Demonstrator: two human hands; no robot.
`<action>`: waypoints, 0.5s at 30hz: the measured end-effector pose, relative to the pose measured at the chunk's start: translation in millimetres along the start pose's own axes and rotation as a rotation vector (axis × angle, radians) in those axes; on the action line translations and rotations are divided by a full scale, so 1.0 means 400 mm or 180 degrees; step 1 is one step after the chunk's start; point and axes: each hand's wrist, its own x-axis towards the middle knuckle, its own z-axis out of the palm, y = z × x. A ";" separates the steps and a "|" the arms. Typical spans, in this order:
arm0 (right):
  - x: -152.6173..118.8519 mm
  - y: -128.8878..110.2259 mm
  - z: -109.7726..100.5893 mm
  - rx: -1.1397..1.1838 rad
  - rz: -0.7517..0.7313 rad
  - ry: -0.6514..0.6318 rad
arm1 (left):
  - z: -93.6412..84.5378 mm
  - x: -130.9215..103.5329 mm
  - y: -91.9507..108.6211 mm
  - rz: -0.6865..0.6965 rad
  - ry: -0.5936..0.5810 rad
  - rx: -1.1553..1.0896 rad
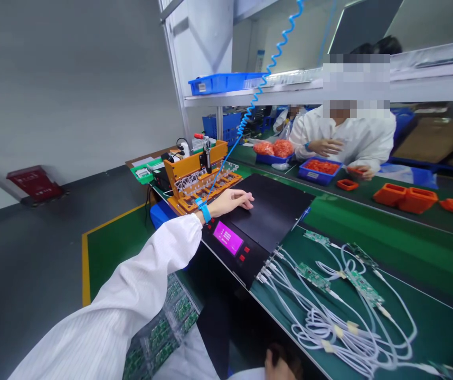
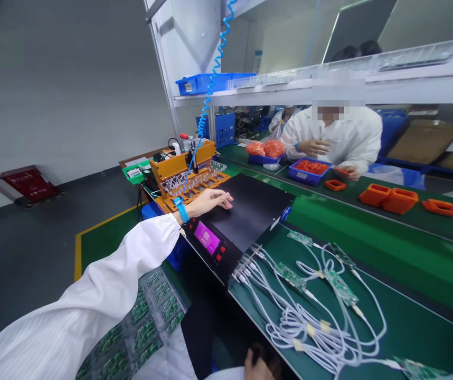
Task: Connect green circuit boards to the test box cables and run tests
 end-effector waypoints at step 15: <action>-0.165 -0.186 -0.283 0.0296 -0.0274 -0.0489 | 0.072 -0.059 0.060 -0.0076 0.0778 0.1639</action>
